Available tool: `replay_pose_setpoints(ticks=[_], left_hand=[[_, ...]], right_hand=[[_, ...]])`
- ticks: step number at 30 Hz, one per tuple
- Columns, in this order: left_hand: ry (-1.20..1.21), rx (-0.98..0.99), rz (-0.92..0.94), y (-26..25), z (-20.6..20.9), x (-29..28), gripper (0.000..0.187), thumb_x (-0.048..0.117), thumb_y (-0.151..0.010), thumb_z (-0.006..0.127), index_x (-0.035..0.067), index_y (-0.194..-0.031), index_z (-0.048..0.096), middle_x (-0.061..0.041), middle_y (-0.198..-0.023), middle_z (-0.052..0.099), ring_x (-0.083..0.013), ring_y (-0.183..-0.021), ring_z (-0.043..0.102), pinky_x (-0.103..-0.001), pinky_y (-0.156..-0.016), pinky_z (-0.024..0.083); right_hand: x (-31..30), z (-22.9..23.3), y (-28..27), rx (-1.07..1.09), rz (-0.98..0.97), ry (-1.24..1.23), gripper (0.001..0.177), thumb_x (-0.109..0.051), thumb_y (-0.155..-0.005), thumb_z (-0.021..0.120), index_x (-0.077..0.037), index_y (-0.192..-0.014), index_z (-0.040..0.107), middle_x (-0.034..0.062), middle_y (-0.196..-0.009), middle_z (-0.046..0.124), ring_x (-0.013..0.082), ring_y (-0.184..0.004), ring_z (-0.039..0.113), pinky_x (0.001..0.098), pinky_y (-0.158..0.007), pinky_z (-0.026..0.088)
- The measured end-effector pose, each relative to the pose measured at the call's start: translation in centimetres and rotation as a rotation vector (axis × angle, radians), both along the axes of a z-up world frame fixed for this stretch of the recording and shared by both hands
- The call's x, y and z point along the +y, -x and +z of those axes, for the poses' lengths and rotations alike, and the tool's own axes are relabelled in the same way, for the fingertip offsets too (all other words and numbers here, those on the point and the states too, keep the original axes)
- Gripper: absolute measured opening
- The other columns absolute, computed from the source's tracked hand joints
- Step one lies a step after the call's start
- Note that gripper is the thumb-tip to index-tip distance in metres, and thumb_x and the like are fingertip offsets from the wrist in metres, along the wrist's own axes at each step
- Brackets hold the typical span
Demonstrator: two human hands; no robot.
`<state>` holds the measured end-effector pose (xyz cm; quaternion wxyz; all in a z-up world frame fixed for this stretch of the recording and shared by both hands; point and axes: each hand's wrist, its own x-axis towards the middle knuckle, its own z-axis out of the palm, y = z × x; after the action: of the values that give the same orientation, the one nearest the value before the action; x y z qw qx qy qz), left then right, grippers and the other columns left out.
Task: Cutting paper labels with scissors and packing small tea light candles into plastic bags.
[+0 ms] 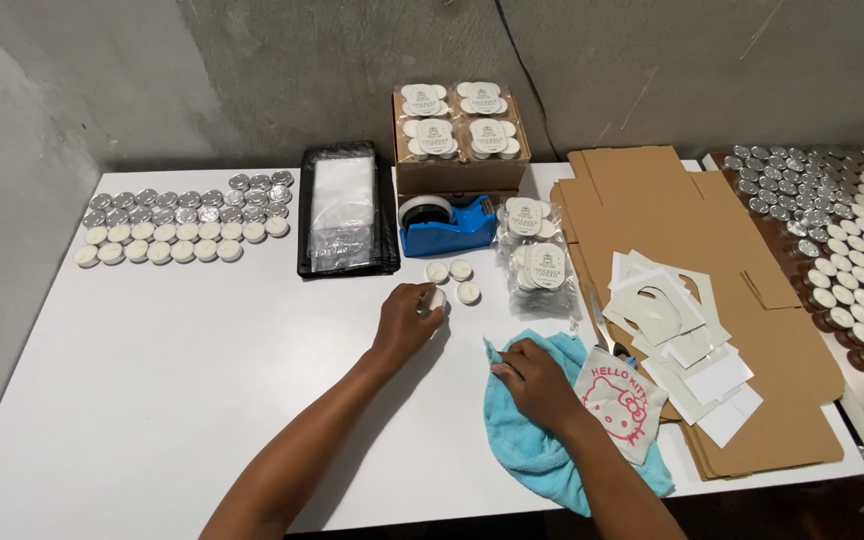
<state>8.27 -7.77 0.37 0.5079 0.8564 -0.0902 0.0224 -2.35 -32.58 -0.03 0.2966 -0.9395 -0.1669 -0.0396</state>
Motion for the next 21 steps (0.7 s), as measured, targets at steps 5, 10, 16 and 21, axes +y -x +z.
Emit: replay_pose_setpoints(ticks=[5, 10, 16, 21], left_hand=[[-0.080, -0.067, 0.013, -0.7, 0.4, -1.3, 0.051, 0.012, -0.085, 0.075, -0.004, -0.131, 0.060, -0.023, -0.107, 0.068, -0.0371, -0.101, 0.071, -0.044, -0.086, 0.063], [-0.106, -0.064, 0.004, -0.5, 0.9, -2.0, 0.057, 0.010, -0.085, 0.074, -0.005, -0.136, 0.053, -0.024, -0.106, 0.069, -0.0388, -0.103, 0.069, -0.048, -0.089, 0.060], [-0.162, -0.121, -0.008, -1.2, -1.6, -0.4, 0.053, 0.019, -0.086, 0.076, -0.002, -0.131, 0.058, -0.022, -0.107, 0.068, -0.0367, -0.106, 0.068, -0.045, -0.092, 0.058], [-0.259, -0.553, 0.125, -3.8, -7.7, 6.2, 0.019, 0.016, -0.093, 0.065, 0.003, -0.105, 0.073, -0.018, -0.094, 0.067, -0.0388, -0.087, 0.063, -0.048, -0.079, 0.052]], right_hand=[[-0.1, -0.1, -0.1, 0.016, -0.027, -0.056, 0.031, -0.032, -0.107, 0.055, -0.010, -0.108, 0.076, 0.0054, -0.093, 0.064, 0.0207, -0.087, 0.068, 0.0339, -0.074, 0.054], [-0.3, -0.8, -0.1, -0.013, -0.031, -0.060, 0.030, -0.034, -0.106, 0.057, -0.011, -0.105, 0.077, 0.0052, -0.093, 0.065, 0.0227, -0.087, 0.069, 0.0350, -0.074, 0.055], [-0.3, -1.0, 0.0, 0.016, -0.047, -0.055, 0.031, -0.035, -0.105, 0.057, -0.012, -0.109, 0.077, 0.0048, -0.094, 0.066, 0.0217, -0.089, 0.070, 0.0349, -0.076, 0.055], [-0.6, -2.7, -0.1, -0.018, -0.057, -0.145, 0.033, -0.028, -0.096, 0.065, -0.002, -0.115, 0.073, 0.0037, -0.101, 0.064, 0.0216, -0.097, 0.064, 0.0365, -0.082, 0.052]])
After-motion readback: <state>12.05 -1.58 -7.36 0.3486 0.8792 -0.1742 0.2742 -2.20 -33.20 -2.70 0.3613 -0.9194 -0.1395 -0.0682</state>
